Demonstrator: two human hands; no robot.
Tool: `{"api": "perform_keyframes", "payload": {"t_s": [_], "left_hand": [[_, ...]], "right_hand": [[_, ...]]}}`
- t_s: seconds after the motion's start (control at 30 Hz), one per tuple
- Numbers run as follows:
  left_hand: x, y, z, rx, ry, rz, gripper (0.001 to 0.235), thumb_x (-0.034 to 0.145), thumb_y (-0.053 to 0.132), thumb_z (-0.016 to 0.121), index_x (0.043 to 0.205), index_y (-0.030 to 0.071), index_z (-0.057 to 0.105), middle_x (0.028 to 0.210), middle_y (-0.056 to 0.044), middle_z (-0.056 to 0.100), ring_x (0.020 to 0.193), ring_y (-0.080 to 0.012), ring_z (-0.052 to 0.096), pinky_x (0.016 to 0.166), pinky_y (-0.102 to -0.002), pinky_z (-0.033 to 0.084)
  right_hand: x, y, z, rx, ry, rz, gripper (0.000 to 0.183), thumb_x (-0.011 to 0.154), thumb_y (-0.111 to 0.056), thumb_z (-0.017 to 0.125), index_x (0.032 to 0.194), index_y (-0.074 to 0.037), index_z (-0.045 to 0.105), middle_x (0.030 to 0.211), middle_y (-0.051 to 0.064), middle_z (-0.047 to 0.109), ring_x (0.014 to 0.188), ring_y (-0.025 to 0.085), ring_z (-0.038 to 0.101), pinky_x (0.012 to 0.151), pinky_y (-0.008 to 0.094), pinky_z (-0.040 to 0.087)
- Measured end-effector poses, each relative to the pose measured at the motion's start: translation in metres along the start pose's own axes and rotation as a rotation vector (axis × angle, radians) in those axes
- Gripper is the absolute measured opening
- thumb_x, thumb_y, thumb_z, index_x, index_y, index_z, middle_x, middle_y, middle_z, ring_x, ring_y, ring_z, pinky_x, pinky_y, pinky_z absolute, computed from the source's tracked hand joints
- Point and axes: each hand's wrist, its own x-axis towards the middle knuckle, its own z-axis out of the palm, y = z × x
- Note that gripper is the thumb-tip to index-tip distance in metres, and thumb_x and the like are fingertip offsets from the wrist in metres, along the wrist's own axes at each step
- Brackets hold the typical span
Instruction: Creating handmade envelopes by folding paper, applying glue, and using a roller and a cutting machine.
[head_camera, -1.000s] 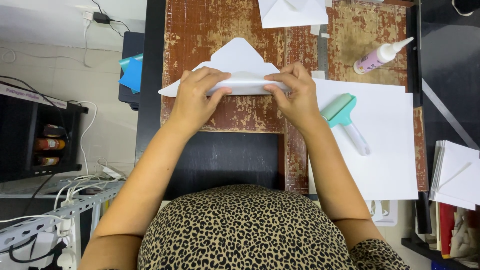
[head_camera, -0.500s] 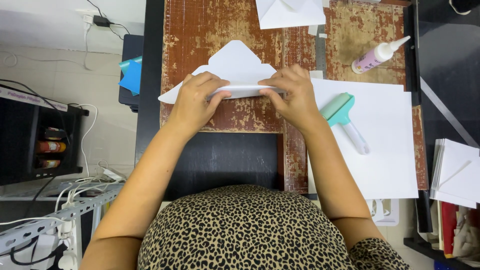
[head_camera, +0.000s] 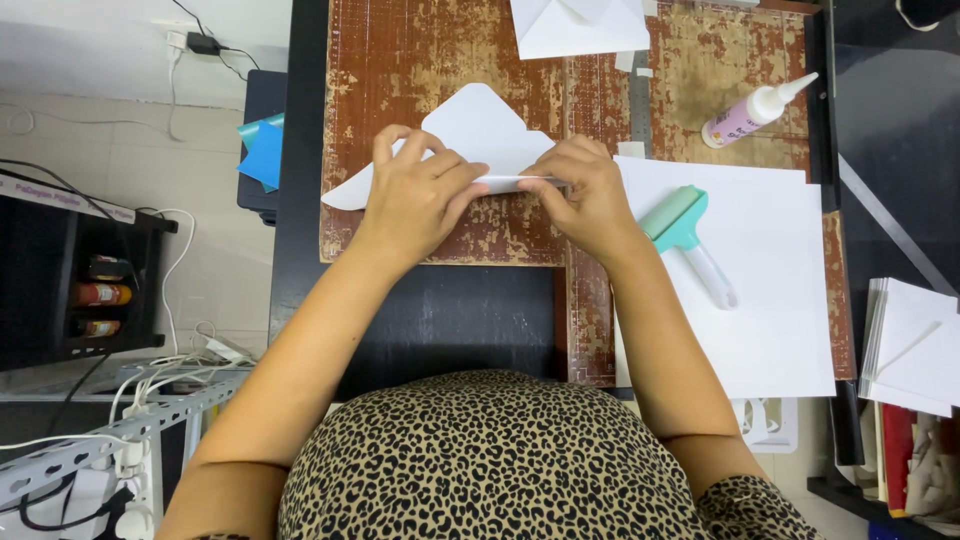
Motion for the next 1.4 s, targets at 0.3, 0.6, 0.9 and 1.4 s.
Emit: {"api": "perform_keyframes", "payload": {"t_s": [0.3,0.6,0.9,1.4], "left_hand": [[0.003,0.006,0.009,-0.054,-0.004,0.041,0.015,0.100,0.027,0.070,0.088,0.018,0.073,0.074,0.004,0.066,0.079,-0.0177,0.059,0.092,-0.041,0.038],[0.000,-0.005,-0.003,0.022,0.043,0.149,0.014,0.094,0.019,0.076,0.082,0.016,0.069,0.071,0.002,0.062,0.077,-0.0194,0.057,0.088,-0.040,0.040],[-0.050,-0.026,-0.010,0.036,-0.006,0.189,0.011,0.097,0.012,0.072,0.087,0.009,0.068,0.074,-0.005,0.056,0.075,-0.0250,0.057,0.081,-0.041,0.045],[-0.072,0.002,0.000,0.120,-0.302,0.084,0.009,0.080,0.005,0.069,0.072,0.011,0.069,0.068,-0.003,0.057,0.073,-0.0226,0.062,0.074,-0.035,0.052]], "right_hand": [[0.007,-0.039,0.000,-0.234,-0.032,-0.100,0.009,0.098,-0.020,0.079,0.094,-0.011,0.081,0.079,0.004,0.073,0.088,0.022,0.060,0.112,0.050,0.031],[0.000,-0.012,0.006,-0.344,0.079,-0.261,0.014,0.102,-0.020,0.076,0.090,-0.015,0.081,0.081,0.001,0.076,0.088,0.019,0.063,0.117,0.051,0.029],[-0.014,0.046,0.021,-0.384,0.219,-0.326,0.016,0.097,-0.026,0.081,0.086,-0.015,0.080,0.086,-0.001,0.075,0.090,0.019,0.062,0.113,0.050,0.035],[-0.060,0.041,0.041,-0.457,0.122,-0.109,0.013,0.094,-0.025,0.072,0.102,-0.020,0.080,0.109,0.001,0.075,0.103,0.023,0.065,0.099,0.047,0.045]]}}
